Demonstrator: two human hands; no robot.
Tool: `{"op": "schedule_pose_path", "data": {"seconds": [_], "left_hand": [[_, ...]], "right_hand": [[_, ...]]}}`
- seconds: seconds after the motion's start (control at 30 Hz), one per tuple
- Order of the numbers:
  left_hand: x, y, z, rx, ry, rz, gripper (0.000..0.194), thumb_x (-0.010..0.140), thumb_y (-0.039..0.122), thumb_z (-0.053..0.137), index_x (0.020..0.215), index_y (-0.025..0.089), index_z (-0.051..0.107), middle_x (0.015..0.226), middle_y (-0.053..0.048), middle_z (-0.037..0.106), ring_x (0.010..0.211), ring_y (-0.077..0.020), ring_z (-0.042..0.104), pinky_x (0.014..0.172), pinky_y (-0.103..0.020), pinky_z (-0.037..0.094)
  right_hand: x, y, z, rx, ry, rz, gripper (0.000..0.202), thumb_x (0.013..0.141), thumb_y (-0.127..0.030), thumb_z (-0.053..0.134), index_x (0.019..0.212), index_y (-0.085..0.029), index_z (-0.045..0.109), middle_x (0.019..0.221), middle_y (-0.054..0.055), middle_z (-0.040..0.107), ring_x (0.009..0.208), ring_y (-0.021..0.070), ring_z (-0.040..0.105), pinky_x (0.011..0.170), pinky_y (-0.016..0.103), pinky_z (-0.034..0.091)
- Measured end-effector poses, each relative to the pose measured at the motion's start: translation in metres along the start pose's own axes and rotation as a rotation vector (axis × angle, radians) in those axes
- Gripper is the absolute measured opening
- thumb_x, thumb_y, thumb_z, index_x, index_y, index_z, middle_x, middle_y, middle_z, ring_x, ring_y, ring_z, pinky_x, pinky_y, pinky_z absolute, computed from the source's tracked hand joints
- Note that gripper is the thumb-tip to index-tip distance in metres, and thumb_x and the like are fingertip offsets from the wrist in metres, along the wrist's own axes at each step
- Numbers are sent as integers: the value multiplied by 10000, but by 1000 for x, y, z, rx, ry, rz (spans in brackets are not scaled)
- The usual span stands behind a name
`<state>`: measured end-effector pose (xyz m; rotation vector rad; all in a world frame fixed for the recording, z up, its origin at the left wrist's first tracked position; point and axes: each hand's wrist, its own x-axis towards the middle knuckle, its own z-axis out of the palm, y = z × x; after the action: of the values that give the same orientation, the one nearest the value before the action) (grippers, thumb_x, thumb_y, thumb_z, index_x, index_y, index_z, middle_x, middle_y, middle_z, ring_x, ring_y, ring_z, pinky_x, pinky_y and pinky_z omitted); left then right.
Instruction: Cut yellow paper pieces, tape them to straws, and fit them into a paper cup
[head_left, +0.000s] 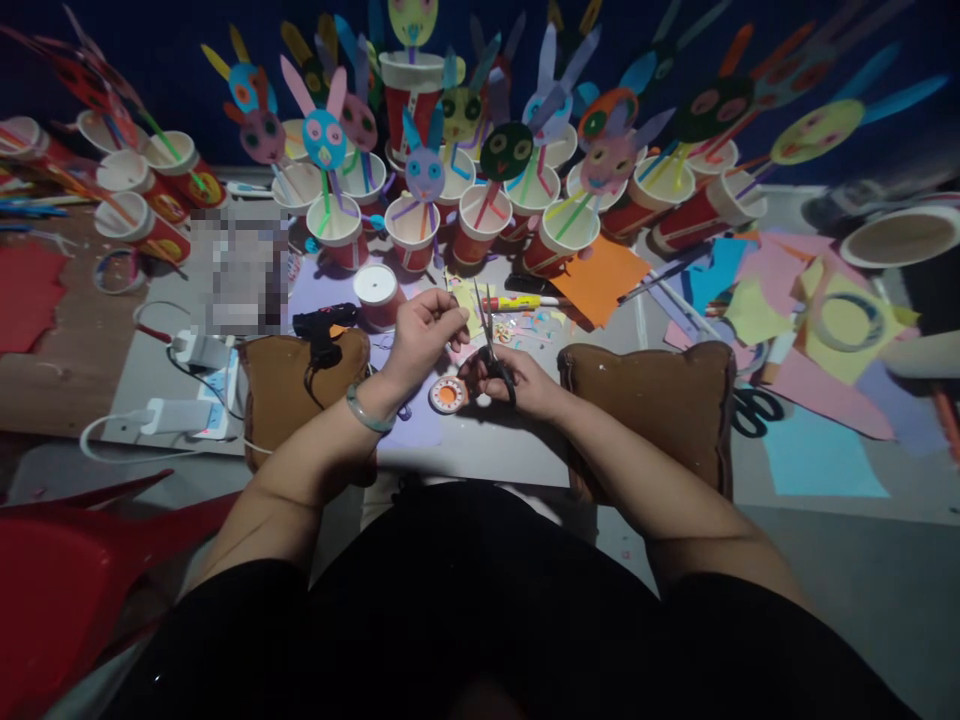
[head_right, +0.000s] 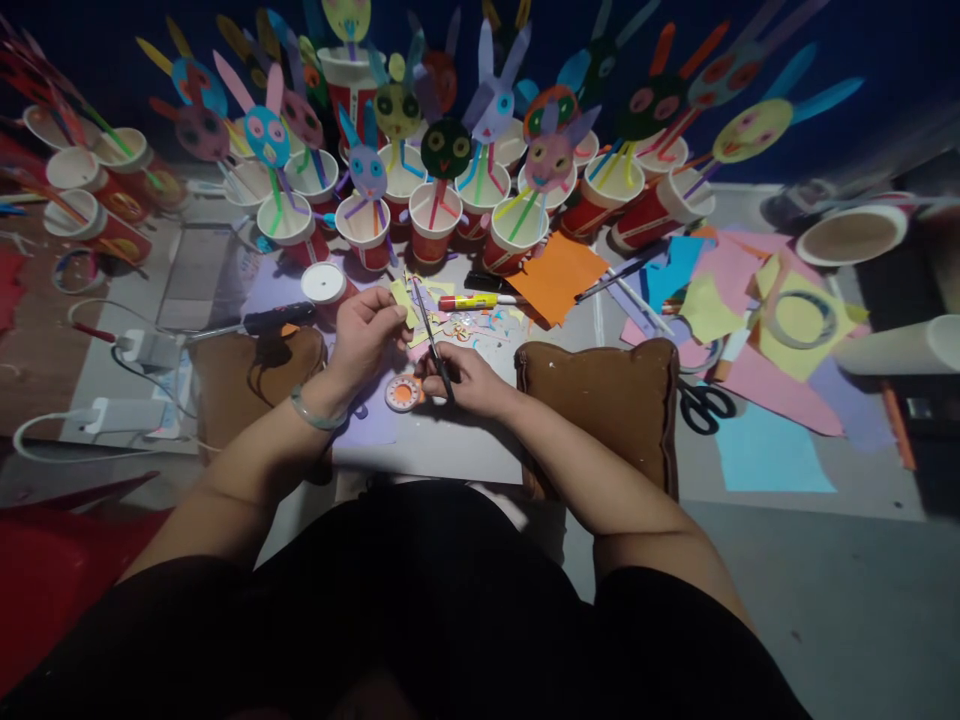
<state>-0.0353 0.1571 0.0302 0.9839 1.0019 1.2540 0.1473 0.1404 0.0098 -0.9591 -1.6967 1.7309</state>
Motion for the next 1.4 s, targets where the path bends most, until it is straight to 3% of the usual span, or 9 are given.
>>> {"op": "schedule_pose_path", "data": {"seconds": [0.3, 0.9, 1.4], "left_hand": [[-1, 2, 1, 0, -4, 0, 372, 738, 452, 811, 704, 197, 541, 532, 45, 591, 454, -74, 543, 447, -202, 423], [1, -1, -1, -22, -12, 6, 332, 738, 401, 818, 715, 191, 562, 508, 53, 601, 430, -68, 543, 443, -188, 437], [2, -3, -2, -28, -3, 19, 281, 775, 343, 782, 707, 187, 558, 518, 55, 603, 435, -61, 544, 440, -179, 429]], "right_hand": [[0, 2, 0, -64, -34, 4, 688, 695, -799, 695, 913, -147, 660, 753, 26, 596, 716, 164, 536, 643, 279, 428], [0, 1, 1, -37, -38, 25, 682, 665, -808, 711, 820, -148, 640, 824, 56, 651, 717, 153, 539, 655, 284, 429], [1, 2, 2, 38, -64, 39, 577, 725, -707, 744, 828, -145, 657, 757, 36, 668, 681, 136, 572, 629, 272, 464]]}}
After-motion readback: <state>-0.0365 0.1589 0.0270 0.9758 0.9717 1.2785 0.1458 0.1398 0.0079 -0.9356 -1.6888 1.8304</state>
